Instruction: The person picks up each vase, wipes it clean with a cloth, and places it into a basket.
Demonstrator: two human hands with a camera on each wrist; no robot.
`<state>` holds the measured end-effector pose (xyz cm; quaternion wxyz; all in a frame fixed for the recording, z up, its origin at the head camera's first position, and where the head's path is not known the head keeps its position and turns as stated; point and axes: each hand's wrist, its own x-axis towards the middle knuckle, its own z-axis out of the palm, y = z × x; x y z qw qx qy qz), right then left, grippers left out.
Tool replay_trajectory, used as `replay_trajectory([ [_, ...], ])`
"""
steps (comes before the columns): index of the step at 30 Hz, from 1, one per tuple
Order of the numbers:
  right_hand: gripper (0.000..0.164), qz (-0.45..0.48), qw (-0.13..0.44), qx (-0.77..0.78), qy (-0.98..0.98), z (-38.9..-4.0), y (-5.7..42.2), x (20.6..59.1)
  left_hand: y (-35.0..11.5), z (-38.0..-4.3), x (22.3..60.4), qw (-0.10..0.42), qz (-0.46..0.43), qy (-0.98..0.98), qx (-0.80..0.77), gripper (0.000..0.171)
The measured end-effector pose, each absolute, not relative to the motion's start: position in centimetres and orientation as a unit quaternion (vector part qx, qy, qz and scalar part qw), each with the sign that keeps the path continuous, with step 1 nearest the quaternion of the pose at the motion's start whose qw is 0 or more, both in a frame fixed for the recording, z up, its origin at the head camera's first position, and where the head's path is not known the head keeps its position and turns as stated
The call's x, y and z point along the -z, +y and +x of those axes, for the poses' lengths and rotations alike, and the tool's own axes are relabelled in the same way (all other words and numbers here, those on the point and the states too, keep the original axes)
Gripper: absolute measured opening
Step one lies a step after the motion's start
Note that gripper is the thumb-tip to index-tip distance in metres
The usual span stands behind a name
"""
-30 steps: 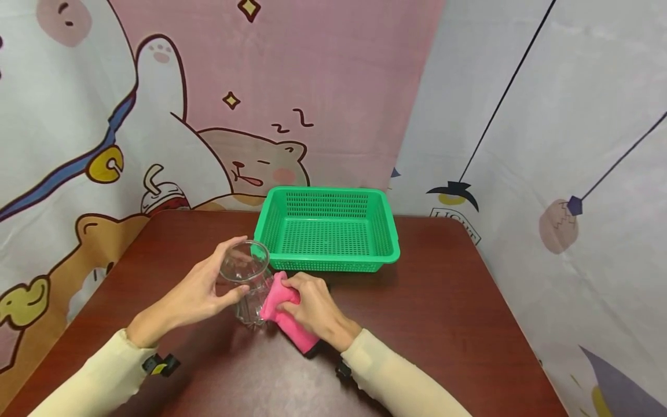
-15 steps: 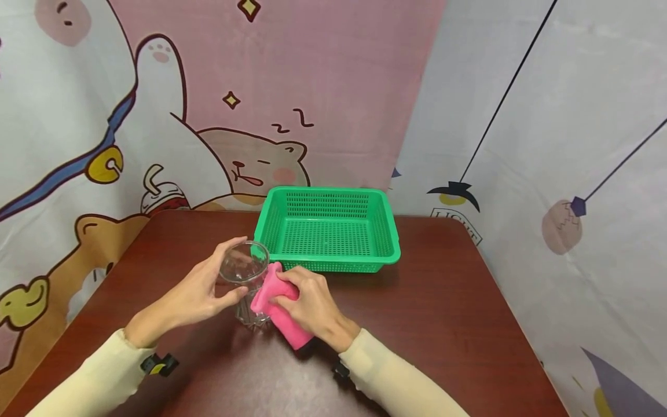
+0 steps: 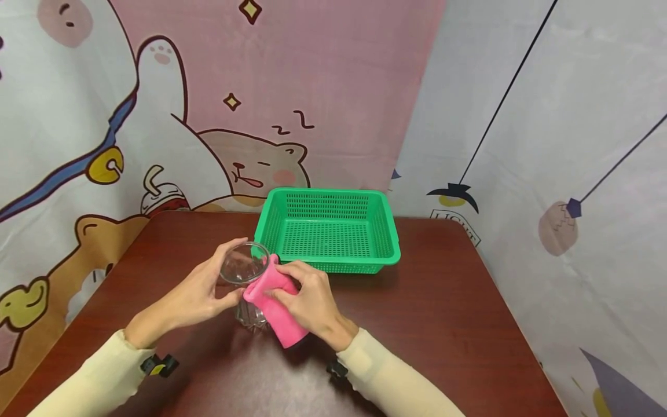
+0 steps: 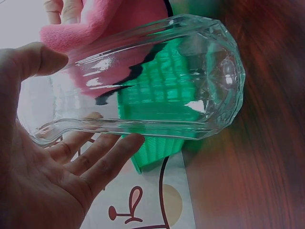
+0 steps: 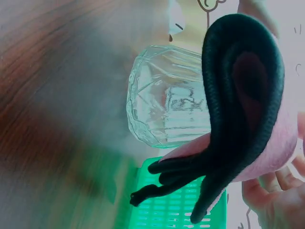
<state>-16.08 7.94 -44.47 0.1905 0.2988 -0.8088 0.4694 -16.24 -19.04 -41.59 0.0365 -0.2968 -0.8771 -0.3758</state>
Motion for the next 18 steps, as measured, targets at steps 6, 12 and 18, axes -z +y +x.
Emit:
replay_trajectory([
  [6,0.042,0.290,0.184,-0.506,-0.792,-15.85,8.01,44.39,-19.07,-16.17,41.68,0.030,-0.299,-0.875,0.380,0.100],
  [12,0.042,0.279,0.180,-0.535,-0.777,-15.83,8.03,44.19,-19.09,-16.23,41.59,0.033,-0.293,-0.880,0.373,0.101],
  [18,0.041,0.276,0.179,-0.532,-0.780,-15.87,8.06,44.00,-19.02,-16.29,41.52,0.036,-0.293,-0.881,0.371,0.100],
])
